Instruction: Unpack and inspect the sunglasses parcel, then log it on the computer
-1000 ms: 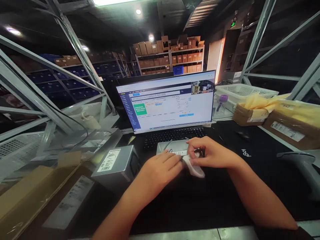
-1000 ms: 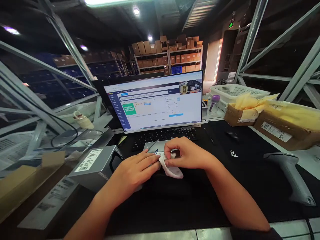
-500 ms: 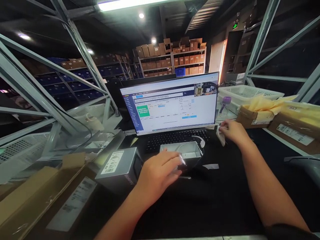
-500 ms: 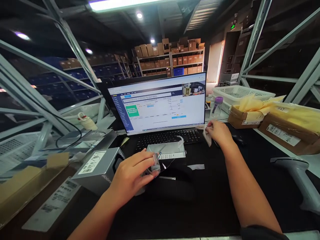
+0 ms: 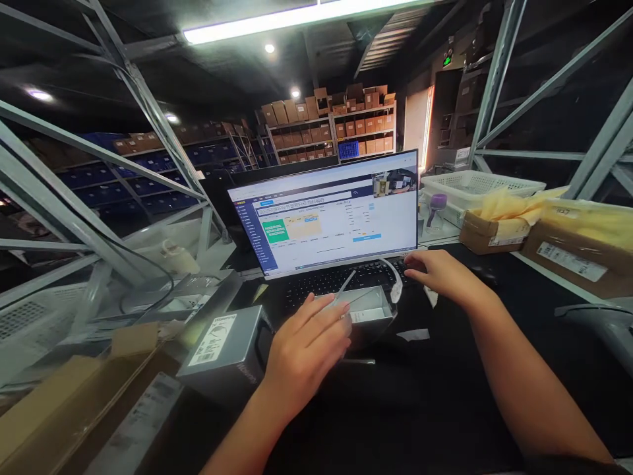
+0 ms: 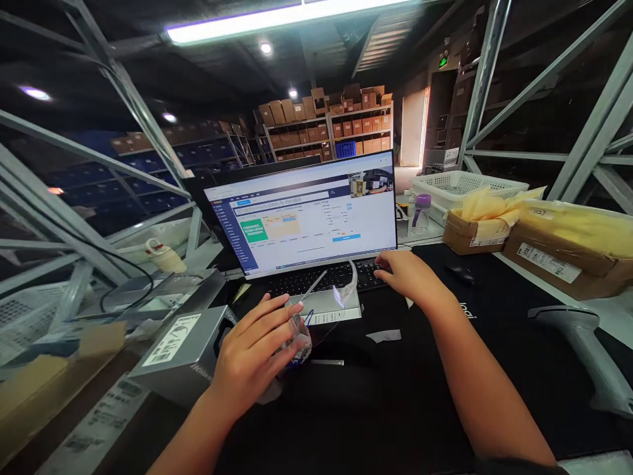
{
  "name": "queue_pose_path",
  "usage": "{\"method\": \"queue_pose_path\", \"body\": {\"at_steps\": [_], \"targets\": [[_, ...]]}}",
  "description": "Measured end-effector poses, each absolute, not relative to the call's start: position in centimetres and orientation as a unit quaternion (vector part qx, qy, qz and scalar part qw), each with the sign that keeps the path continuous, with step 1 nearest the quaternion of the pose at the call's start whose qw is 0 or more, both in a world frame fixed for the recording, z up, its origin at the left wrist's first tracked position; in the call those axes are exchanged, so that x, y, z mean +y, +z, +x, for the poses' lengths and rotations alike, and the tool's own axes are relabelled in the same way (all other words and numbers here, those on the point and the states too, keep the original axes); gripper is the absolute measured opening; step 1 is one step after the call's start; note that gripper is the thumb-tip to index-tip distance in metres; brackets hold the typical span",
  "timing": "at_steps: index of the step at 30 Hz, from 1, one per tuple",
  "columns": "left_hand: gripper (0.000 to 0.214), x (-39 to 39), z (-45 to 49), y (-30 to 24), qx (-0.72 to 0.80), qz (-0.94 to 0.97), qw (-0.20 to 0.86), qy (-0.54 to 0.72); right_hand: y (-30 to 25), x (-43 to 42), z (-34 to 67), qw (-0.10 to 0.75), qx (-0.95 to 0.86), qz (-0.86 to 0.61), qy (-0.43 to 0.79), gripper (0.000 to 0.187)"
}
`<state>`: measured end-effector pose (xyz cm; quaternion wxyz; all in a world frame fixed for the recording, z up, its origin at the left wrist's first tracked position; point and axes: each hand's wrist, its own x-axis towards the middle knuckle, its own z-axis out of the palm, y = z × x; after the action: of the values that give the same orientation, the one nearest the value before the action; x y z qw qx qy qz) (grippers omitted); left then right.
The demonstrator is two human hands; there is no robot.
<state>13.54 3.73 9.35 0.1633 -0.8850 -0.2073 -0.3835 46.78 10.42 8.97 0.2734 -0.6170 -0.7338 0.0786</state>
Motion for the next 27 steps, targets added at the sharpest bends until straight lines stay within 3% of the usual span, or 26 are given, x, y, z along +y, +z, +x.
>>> {"method": "queue_pose_path", "body": {"at_steps": [9, 12, 15, 20, 23, 27], "targets": [[0.033, 3.2, 13.9, 9.2, -0.242, -0.822, 0.188, -0.479, 10.1, 7.9, 42.7, 0.326, -0.782, -0.528, 0.053, 0.017], [0.032, 2.6, 14.3, 9.1, -0.264, -0.796, 0.162, -0.52, 8.7, 7.3, 39.4, 0.369, -0.819, -0.439, 0.039, 0.038], [0.029, 1.9, 14.9, 8.5, -0.31, -0.745, 0.074, -0.587, 7.1, 6.7, 35.9, 0.377, -0.864, -0.33, -0.044, 0.053], [0.031, 1.7, 15.3, 7.9, -0.388, -0.625, -0.208, -0.645, 6.3, 5.1, 32.9, 0.393, -0.853, -0.202, -0.278, 0.009], [0.036, 2.5, 15.0, 8.2, -0.392, -0.564, -0.32, -0.652, 7.0, 3.6, 32.7, 0.4, -0.818, -0.2, -0.361, 0.012], [0.05, 3.5, 14.4, 8.0, -0.378, -0.555, -0.372, -0.641, 7.9, 2.7, 33.2, 0.388, -0.814, -0.237, -0.362, 0.018]]}}
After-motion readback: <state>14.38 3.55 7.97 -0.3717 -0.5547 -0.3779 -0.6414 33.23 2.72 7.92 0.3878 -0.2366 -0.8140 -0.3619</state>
